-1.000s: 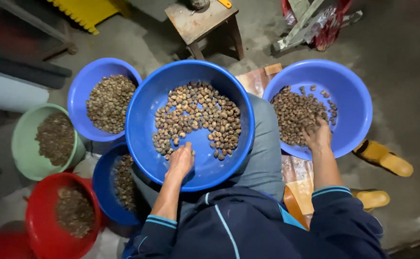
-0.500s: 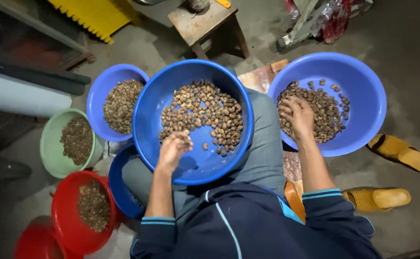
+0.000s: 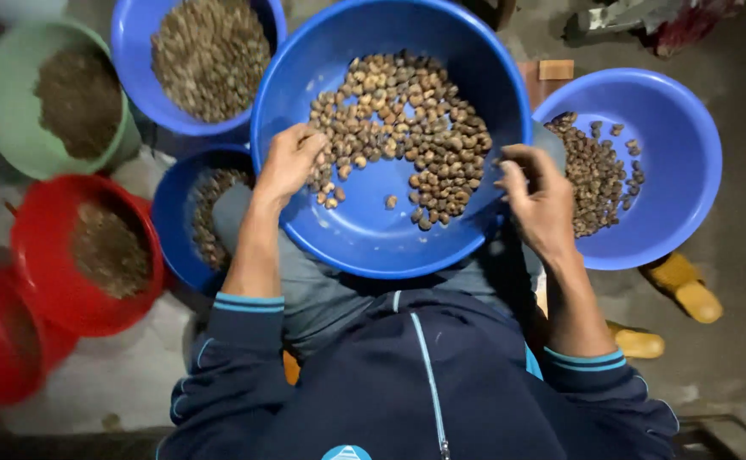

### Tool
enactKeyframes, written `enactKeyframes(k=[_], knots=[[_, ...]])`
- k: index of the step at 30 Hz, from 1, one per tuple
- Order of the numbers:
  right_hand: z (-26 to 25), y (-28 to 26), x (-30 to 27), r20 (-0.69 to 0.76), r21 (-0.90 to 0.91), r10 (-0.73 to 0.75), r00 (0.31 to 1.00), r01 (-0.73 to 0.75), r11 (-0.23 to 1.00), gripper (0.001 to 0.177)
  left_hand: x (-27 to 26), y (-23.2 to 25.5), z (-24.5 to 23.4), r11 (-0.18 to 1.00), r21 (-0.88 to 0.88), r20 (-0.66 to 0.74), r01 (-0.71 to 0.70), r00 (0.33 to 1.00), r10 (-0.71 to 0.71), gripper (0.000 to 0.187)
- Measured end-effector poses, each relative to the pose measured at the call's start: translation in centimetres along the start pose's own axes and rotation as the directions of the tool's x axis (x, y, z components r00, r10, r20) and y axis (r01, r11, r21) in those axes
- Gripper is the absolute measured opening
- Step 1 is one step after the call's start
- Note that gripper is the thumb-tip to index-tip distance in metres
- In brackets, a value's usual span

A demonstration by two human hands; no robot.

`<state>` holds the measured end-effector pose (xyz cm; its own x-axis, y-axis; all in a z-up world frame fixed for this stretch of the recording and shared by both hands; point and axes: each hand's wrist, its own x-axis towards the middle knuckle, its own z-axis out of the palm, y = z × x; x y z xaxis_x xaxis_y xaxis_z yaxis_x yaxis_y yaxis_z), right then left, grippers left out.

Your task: Manually sorting nuts from a central bowl into multiple surrounding containers based on quality or type.

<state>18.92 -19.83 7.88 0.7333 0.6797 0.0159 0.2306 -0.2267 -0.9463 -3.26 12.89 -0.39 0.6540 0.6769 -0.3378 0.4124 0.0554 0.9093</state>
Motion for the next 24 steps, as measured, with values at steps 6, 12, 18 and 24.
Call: enactKeyframes(k=[6, 12, 18, 24], knots=[[8.2, 0.4, 1.5, 0.428, -0.513, 0.027, 0.903, 0.218, 0.83, 0.021, -0.4, -2.8, 0.2, 0.851, 0.505, 0.134, -0.147, 0.987, 0.091, 0.023], [20.2, 2.6, 1.3, 0.704, -0.485, -0.027, 0.709, 0.508, 0.712, 0.035, -0.3, -2.1, 0.8, 0.796, 0.598, -0.022, -0.095, 0.991, 0.135, 0.027], [28.0, 5.3, 1.2, 0.734, -0.529, -0.183, 0.654, 0.72, 0.449, 0.021, -1.1, -1.1, 0.6, 0.823, 0.534, -0.069, -0.194, 0.96, 0.271, 0.02], [25.4, 8.8, 1.9, 0.608, -0.597, -0.173, 0.775, 0.59, 0.544, 0.035, -1.6, -1.1, 0.4, 0.817, 0.555, 0.025, -0.157, 0.985, 0.172, 0.026]])
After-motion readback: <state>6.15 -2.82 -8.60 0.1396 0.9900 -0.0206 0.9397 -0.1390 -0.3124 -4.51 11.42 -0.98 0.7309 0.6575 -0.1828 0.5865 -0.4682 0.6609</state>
